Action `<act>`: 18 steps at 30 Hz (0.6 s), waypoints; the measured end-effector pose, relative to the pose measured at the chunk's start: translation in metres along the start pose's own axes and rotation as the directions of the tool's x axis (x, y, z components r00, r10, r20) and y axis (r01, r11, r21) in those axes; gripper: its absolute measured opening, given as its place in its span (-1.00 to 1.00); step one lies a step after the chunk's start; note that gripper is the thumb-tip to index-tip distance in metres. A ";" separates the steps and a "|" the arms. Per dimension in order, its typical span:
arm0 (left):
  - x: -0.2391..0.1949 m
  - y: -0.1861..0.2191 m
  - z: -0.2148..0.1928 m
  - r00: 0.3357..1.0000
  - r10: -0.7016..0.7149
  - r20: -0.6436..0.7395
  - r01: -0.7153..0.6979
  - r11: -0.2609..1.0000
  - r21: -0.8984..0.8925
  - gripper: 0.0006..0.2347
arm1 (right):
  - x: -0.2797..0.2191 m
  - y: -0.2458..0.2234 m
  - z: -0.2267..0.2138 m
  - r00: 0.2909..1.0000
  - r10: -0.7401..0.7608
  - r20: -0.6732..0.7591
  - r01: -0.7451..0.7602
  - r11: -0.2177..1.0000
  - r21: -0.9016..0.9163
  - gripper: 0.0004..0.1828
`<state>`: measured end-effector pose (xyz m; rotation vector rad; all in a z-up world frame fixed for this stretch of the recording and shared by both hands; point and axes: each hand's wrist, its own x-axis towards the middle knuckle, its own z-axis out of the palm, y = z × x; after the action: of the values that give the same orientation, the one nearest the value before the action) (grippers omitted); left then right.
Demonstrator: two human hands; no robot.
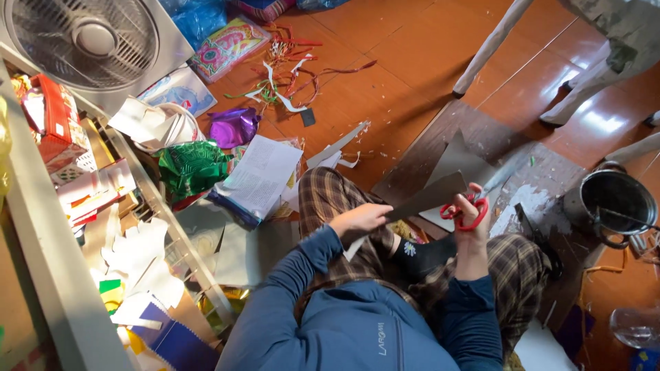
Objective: Cutting out shapes from paper or thin cardboard using scissors
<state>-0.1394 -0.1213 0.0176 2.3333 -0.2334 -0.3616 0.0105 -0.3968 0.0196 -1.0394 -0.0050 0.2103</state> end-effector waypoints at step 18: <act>-0.052 0.074 0.013 0.893 0.177 -0.415 -0.258 0.955 -0.147 -0.53 | -0.037 0.020 0.042 0.925 0.353 -0.138 -0.280 0.883 0.378 -0.60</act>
<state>-0.1972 -0.1680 0.0711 2.0985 -0.2443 0.1974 -0.0338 -0.3575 0.0276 -0.6920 0.3818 0.3886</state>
